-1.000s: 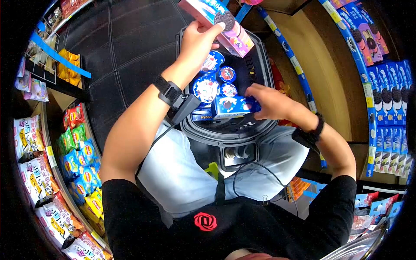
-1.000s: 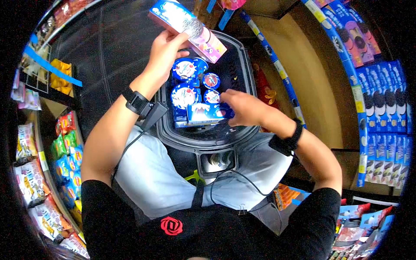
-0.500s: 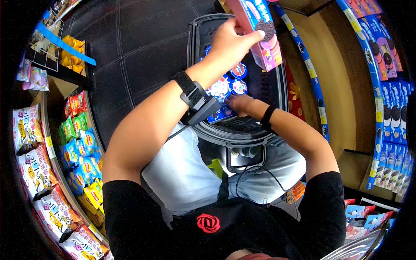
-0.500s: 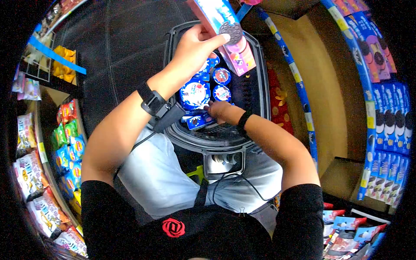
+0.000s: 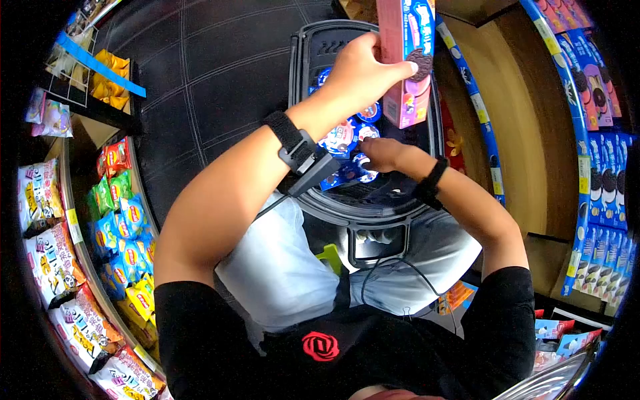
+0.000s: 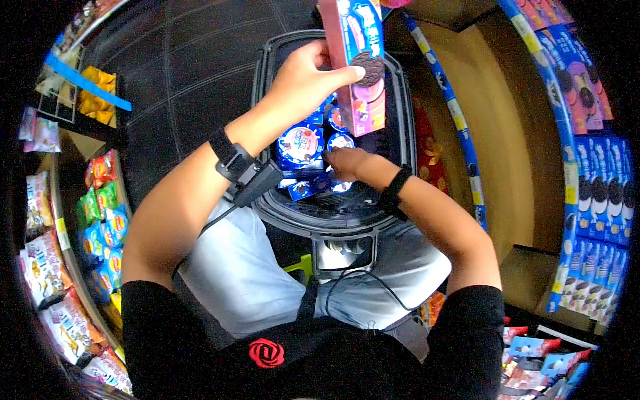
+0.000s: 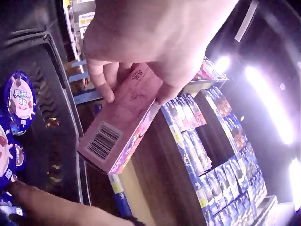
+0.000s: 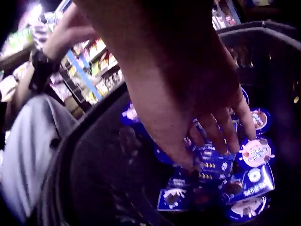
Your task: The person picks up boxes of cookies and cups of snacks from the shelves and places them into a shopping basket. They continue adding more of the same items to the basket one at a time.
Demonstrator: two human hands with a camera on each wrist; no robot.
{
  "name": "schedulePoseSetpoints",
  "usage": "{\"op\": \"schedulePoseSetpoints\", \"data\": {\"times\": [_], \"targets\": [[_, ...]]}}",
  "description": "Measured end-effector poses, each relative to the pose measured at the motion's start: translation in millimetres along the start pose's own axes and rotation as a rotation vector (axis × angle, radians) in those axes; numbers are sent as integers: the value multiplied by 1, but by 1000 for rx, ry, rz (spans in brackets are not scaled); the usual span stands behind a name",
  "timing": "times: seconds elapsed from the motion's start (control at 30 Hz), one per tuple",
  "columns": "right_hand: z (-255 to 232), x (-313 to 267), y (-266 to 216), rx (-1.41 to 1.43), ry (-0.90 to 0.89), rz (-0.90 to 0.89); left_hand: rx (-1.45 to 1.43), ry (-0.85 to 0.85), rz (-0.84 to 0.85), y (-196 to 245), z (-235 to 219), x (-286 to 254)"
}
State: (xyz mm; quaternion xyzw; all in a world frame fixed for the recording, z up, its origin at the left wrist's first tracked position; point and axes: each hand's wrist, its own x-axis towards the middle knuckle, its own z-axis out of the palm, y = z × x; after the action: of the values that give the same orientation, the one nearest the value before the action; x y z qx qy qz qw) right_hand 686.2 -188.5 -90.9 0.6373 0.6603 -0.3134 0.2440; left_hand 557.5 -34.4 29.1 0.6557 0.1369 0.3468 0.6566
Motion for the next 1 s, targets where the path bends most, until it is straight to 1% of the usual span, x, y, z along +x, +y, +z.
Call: {"op": "schedulePoseSetpoints", "data": {"times": [0.03,0.07,0.1,0.13,0.17,0.2,0.23,0.27,0.3,0.33,0.37,0.43,0.47,0.5,0.57,0.6,0.63,0.67,0.7,0.73,0.77,0.8,0.87,0.97,1.0], "targets": [[-10,-15,8,122,56,-138,13,13,8,5,-1,0],[-18,-29,12,218,100,-131,32,15,-13,11,-3,-2],[-25,-42,16,312,144,-125,4,17,-16,2,-3,2],[-29,-55,25,347,208,-95,-12,17,-13,3,-5,3],[-28,-64,44,349,241,-63,-25,17,-11,4,-6,5],[-34,-78,56,312,269,47,-98,83,25,-8,-3,9],[-58,-99,55,368,278,205,-100,86,32,-6,-5,11],[-45,-101,88,541,579,111,-68,47,-9,-5,-8,10],[-54,-110,91,894,690,148,-36,7,-53,-5,-11,9],[-72,-127,71,1196,782,155,-31,-82,-76,-8,-13,10],[-85,-143,52,1308,827,35,-30,-88,-76,-3,-12,6],[-86,-152,35,1429,782,-212,-135,-249,-242,12,-7,-3],[-85,-152,33,1402,724,-248,-55,-290,-244,12,-5,-4],[-83,-151,30,1374,664,-283,-53,-295,-244,11,-2,-5],[-84,-153,27,1354,656,-270,-60,-437,-232,8,1,-7],[-83,-154,30,1273,635,-219,13,-362,-268,13,2,-8],[-82,-153,34,1191,613,-170,45,-258,-184,2,6,-5],[-74,-145,38,1043,717,-165,92,-114,-101,-2,8,-5],[-71,-144,39,1044,715,-167,139,30,-18,-2,9,-5],[-69,-143,40,754,728,-95,231,87,112,-1,2,1],[-65,-142,42,464,728,-25,333,133,214,-1,-4,5],[-61,-135,39,382,727,-95,334,156,234,2,-9,7],[-46,-129,32,148,557,-80,376,204,246,7,-14,8],[-24,-98,8,-114,330,-63,387,175,210,4,-13,7],[-10,-82,1,-201,346,-57,415,180,238,-1,-10,6]]}}
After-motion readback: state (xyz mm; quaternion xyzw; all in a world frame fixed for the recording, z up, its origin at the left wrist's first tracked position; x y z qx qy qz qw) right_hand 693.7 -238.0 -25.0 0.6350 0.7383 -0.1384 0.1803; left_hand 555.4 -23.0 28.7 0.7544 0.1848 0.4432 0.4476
